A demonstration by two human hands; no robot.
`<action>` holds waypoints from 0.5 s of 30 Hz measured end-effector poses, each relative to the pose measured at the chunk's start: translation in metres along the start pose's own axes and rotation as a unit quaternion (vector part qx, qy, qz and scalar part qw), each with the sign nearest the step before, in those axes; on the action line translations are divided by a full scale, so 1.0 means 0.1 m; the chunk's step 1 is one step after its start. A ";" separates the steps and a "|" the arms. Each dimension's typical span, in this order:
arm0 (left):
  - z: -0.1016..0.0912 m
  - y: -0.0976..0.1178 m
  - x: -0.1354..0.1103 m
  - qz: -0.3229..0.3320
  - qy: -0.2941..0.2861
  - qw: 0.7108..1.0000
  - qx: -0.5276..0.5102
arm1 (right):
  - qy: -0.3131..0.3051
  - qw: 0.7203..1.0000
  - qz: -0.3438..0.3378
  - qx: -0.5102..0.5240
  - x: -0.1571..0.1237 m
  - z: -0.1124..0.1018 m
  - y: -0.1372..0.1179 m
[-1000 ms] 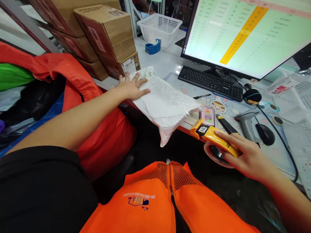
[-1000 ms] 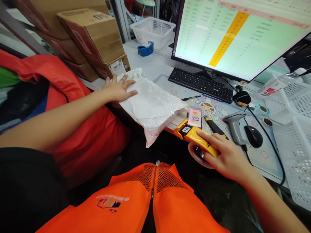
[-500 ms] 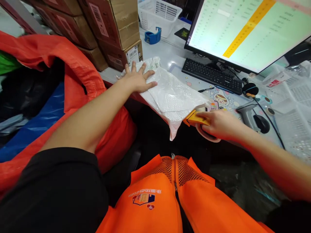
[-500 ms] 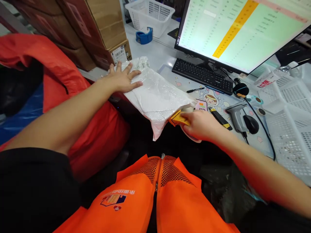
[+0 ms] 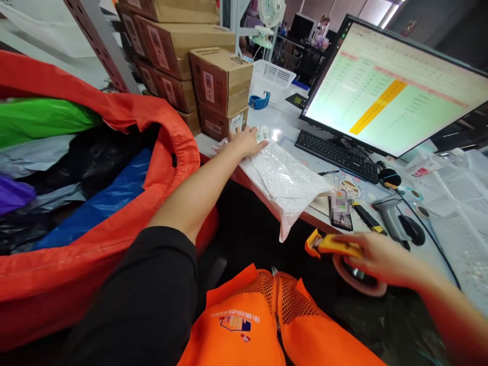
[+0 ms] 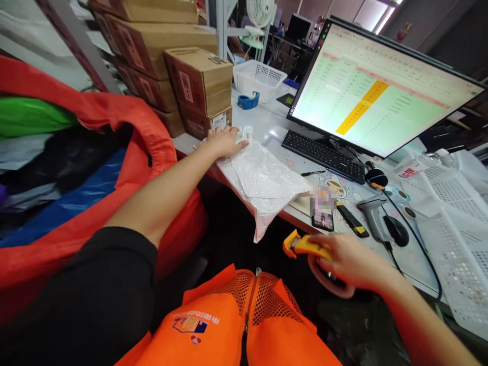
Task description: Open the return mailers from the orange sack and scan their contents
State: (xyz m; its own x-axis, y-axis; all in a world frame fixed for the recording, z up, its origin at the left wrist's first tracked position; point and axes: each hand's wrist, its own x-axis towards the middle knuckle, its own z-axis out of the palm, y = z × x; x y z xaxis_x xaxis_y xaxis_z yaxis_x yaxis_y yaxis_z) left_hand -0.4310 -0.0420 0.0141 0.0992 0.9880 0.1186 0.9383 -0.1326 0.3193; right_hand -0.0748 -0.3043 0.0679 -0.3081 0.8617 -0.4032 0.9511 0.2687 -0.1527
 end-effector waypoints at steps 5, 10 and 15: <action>0.31 0.32 0.09 -0.047 0.025 0.999 0.004 | -0.047 0.989 0.024 0.141 -0.24 0.62 0.21; 0.51 0.36 0.14 -0.031 -0.003 0.999 0.021 | -0.028 0.986 0.034 0.158 -0.24 0.95 0.39; 0.38 0.89 -0.24 0.007 -0.031 0.999 0.038 | -0.002 0.976 0.027 0.216 -0.37 1.13 0.66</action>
State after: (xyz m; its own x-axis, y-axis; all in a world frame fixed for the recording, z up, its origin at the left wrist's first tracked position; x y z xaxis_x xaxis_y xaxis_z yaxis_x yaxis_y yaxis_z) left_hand -0.3370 -0.0744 0.0042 0.1307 0.9894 0.0637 0.9588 -0.1425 0.2458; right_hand -0.0035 -0.3668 -0.0293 -0.2582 0.8673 -0.4255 0.8675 0.0143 -0.4972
